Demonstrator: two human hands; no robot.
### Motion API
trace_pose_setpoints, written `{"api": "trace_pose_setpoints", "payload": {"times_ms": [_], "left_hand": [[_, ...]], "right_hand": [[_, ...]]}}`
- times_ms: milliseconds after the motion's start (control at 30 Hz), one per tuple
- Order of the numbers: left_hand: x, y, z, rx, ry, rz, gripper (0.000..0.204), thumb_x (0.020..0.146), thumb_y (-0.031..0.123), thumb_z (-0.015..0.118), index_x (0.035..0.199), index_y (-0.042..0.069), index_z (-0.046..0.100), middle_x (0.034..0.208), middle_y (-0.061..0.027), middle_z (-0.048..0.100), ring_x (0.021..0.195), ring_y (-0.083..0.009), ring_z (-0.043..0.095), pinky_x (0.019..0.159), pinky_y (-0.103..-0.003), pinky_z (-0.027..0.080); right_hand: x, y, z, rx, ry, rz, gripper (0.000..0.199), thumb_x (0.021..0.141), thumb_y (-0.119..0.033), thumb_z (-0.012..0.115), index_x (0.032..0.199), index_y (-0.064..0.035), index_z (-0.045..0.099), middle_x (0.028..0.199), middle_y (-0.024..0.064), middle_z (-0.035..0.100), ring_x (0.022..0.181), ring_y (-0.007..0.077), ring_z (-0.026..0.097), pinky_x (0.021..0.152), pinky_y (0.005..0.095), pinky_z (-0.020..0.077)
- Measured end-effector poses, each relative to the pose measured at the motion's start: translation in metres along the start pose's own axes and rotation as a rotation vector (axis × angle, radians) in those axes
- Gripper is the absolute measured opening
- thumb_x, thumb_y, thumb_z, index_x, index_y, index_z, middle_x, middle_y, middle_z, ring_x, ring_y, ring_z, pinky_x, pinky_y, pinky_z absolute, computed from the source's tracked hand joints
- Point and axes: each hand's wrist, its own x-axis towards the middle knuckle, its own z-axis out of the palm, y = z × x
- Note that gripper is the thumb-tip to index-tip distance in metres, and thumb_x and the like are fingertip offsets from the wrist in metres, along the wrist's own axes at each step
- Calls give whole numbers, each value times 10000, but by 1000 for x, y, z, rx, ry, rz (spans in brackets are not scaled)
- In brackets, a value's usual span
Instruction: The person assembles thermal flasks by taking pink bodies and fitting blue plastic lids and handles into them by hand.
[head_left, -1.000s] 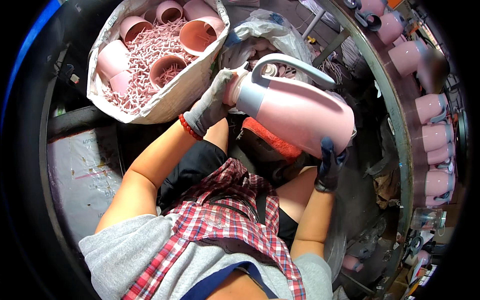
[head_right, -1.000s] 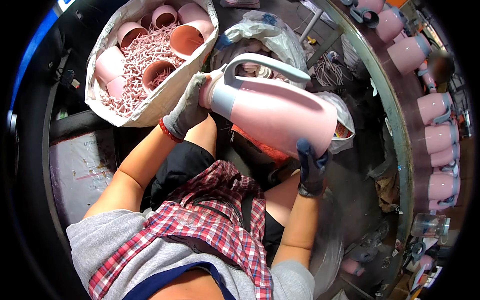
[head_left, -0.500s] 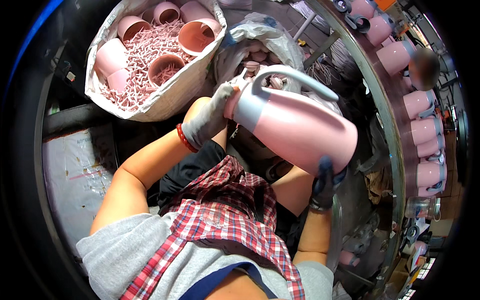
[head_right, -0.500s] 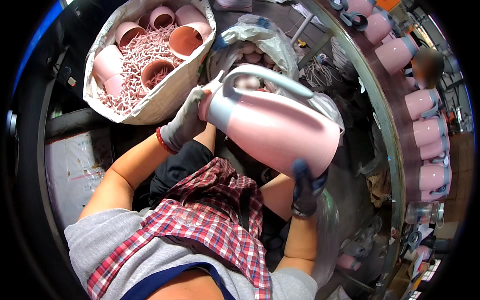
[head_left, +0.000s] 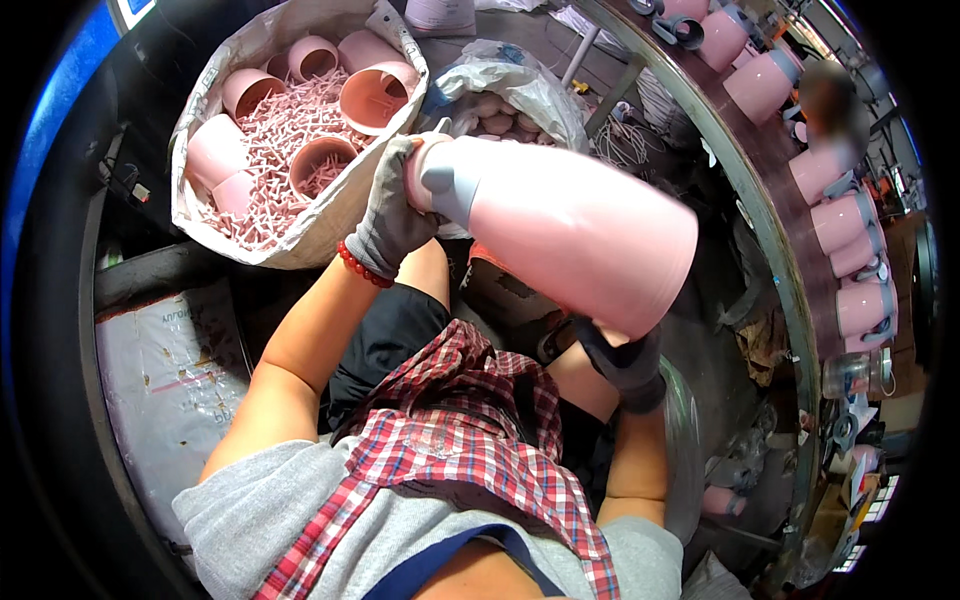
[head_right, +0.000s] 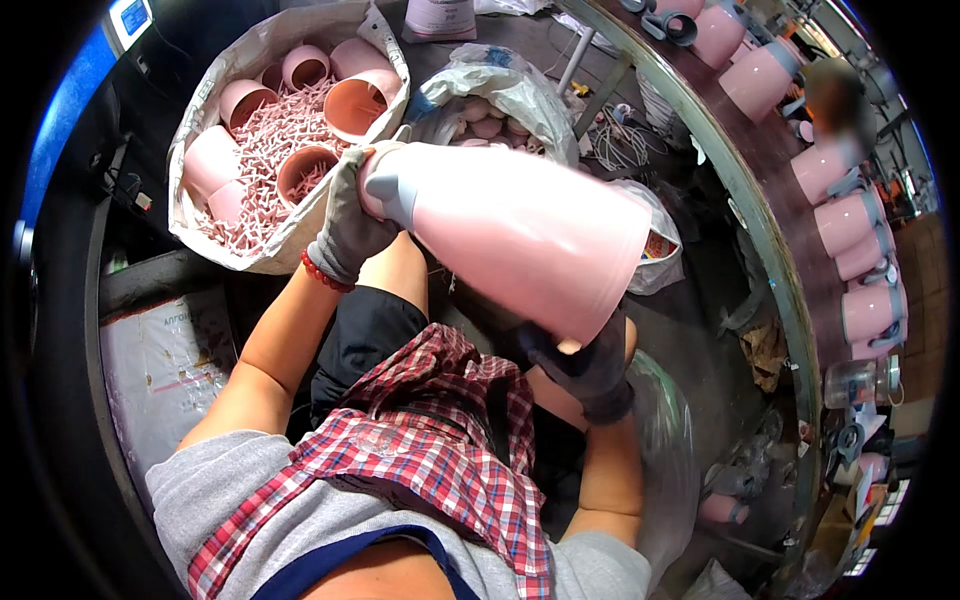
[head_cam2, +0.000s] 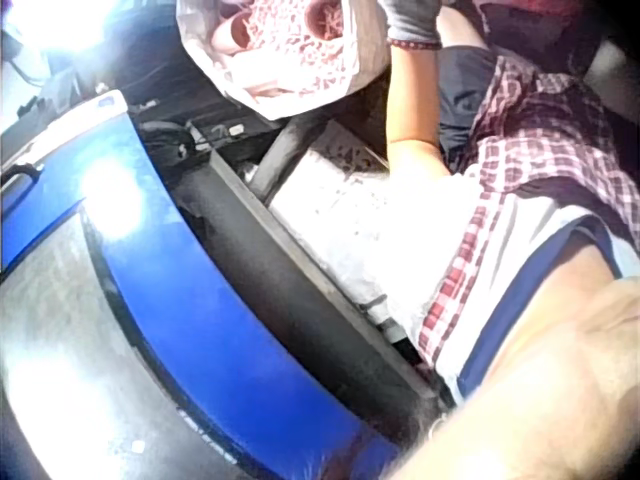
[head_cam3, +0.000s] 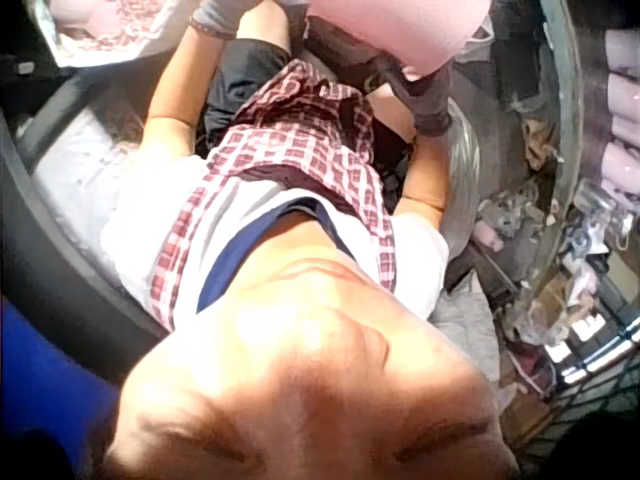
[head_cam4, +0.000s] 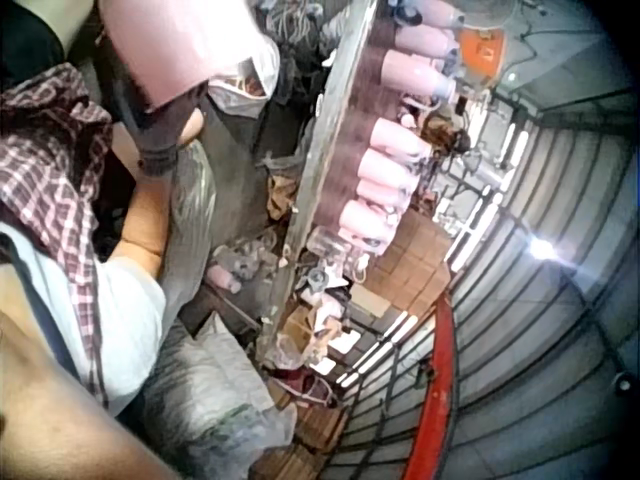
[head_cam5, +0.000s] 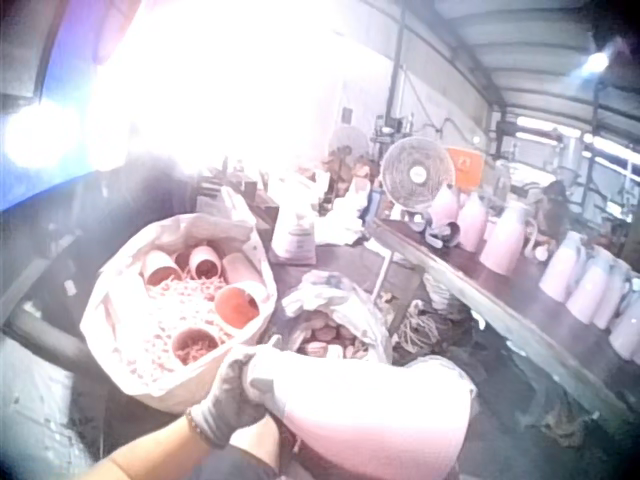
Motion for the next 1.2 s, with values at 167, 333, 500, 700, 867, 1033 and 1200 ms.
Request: {"api": "trace_pose_setpoints", "payload": {"times_ms": [167, 333, 500, 700, 867, 1033, 1200], "left_hand": [[2, 2, 21, 63, 143, -72, 512, 856, 338, 513, 1275, 50, 454, 1206, -80, 525, 1088, -176, 513, 949, -316, 398], [8, 11, 41, 144, 8, -123, 494, 902, 347, 498, 1278, 33, 437, 1170, -68, 528, 1059, -143, 517, 926, -292, 409], [-2, 8, 18, 140, 45, -428, 440, 928, 385, 479, 1208, 45, 489, 1101, -53, 563, 969, -128, 567, 841, -287, 469], [-15, 3, 3, 59, 41, -610, 330, 951, 358, 429, 1087, 68, 507, 993, -28, 554, 908, -104, 551, 802, -268, 456], [-25, 16, -1, 515, -392, -490, 502, 755, 163, 673, 1189, 30, 458, 1098, -82, 551, 1008, -160, 547, 888, -292, 440], [-12, 10, 53, 486, -60, 40, 480, 926, 265, 420, 1310, -21, 391, 1283, -128, 464, 1188, -213, 447, 995, -321, 356], [15, 46, 91, 1192, -578, 879, 619, 771, 312, 632, 1266, -13, 451, 1230, -225, 527, 1154, -377, 503, 989, -501, 359]], "right_hand": [[-17, 1, 26, 324, 366, 269, 375, 862, -76, 570, 1216, 17, 491, 1048, 80, 610, 903, 194, 575, 796, 345, 459], [-35, 11, 14, 357, 511, 276, 446, 881, -139, 586, 1267, 28, 438, 1149, 106, 552, 975, 178, 532, 828, 325, 440], [-35, 10, 2, 181, 500, 171, 450, 844, -161, 629, 1222, 35, 486, 1153, 116, 560, 1005, 190, 537, 830, 331, 446], [-20, -35, -33, -106, -33, -151, 588, 734, -244, 736, 1242, -40, 520, 1190, 109, 583, 1064, 255, 573, 918, 418, 438], [18, -93, -66, -324, -343, -372, 326, 833, -244, 585, 1077, -38, 650, 1107, 167, 625, 1050, 330, 602, 969, 474, 419], [6, -29, -45, 270, 298, 211, 350, 851, -242, 582, 1128, -28, 603, 1108, 143, 617, 1010, 277, 599, 893, 417, 443], [41, 22, -9, 582, -78, 487, 382, 869, -240, 580, 1179, -18, 556, 1109, 119, 609, 970, 225, 595, 818, 361, 467]]}}
